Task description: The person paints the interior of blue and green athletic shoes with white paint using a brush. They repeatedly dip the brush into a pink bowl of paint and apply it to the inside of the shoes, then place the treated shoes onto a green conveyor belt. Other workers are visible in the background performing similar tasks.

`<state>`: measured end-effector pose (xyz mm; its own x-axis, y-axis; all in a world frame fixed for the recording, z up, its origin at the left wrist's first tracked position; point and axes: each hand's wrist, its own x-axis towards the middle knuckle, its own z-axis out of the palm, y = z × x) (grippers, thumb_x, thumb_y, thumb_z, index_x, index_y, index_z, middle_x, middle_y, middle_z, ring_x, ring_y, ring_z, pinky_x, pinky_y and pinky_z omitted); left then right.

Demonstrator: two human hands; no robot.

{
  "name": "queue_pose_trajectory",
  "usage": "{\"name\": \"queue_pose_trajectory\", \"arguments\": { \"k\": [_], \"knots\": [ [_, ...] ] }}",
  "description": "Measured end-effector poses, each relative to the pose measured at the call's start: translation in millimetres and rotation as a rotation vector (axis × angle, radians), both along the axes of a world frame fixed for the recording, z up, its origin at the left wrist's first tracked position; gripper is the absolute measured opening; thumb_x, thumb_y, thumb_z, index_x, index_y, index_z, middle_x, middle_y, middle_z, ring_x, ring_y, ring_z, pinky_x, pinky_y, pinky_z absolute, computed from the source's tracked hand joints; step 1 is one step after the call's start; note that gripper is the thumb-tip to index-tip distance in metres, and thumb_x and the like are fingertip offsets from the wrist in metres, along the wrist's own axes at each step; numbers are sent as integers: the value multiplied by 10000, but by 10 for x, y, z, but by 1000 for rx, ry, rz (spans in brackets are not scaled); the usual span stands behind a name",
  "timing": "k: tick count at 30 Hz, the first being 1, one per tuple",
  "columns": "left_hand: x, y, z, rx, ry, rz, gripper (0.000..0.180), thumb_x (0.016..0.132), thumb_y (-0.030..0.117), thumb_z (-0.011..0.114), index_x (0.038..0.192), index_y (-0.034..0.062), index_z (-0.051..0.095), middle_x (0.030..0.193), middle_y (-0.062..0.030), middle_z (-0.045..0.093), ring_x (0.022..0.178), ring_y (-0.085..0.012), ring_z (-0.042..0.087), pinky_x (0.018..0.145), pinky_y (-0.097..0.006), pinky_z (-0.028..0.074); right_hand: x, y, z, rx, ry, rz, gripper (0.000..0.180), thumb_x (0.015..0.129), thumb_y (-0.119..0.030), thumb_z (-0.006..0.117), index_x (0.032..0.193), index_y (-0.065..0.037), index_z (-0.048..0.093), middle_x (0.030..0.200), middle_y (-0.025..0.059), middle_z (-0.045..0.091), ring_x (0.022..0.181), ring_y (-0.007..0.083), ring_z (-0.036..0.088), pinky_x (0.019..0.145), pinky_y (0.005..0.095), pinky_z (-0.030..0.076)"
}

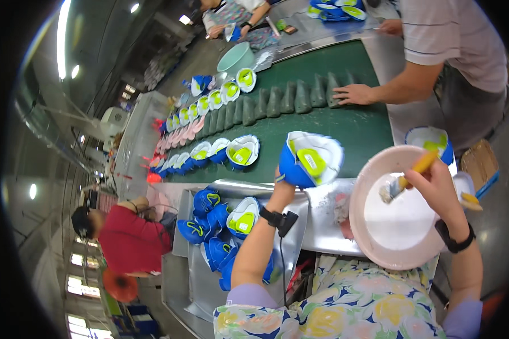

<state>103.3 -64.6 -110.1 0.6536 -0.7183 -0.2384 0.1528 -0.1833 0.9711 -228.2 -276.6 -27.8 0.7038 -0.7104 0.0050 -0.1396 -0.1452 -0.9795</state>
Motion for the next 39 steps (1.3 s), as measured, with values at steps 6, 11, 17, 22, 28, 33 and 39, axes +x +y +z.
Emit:
{"name": "queue_pose_trajectory", "arguments": {
  "k": [6,11,17,22,28,33,39],
  "knots": [
    [1221,45,-673,-193,186,211,443,1003,-3,434,1413,160,396,1302,-108,574,1030,-255,666,782,-386,611,-165,15,-338,171,59,-31,167,902,-84,686,976,8,568,862,77,645,750,139,669,676,258,555],
    [2159,345,-1335,15,97,404,693,974,-3,473,1560,287,243,1269,-100,587,1022,-258,662,758,-399,603,-87,24,-507,280,117,10,175,917,-87,679,989,-7,541,880,72,625,754,139,660,696,272,572],
    [2296,763,-691,219,-262,560,439,867,14,565,1304,2,534,1143,-220,684,1004,-378,680,899,-409,530,-366,-51,-823,238,315,59,147,945,-102,655,998,-25,542,872,52,609,764,109,631,693,254,550],
    [1746,2607,-371,759,-867,-248,522,828,36,612,1347,16,560,1284,-267,606,1123,-392,626,998,-415,492,-108,-256,-1099,59,291,150,155,931,-93,661,1009,-7,559,871,61,617,756,133,633,693,278,522],
    [863,2727,-518,1336,-639,138,726,783,126,682,1454,32,420,1210,-211,624,1186,-459,569,986,-492,499,404,330,-1240,-109,323,488,140,862,-65,706,922,26,617,788,126,683,728,196,669,678,332,520],
    [323,2155,77,1109,-1232,105,451,812,192,681,1205,-19,616,1088,-210,659,979,-400,646,809,-470,544,150,499,-712,-302,384,539,116,839,-38,708,868,26,616,716,158,677,654,249,674,624,340,510],
    [-666,1537,-218,547,-950,-284,322,857,154,590,1142,15,639,1069,-207,645,964,-407,642,817,-464,531,227,484,-720,-306,210,378,155,897,-94,690,892,40,612,800,208,678,728,281,693,652,370,522]
  ]
}}
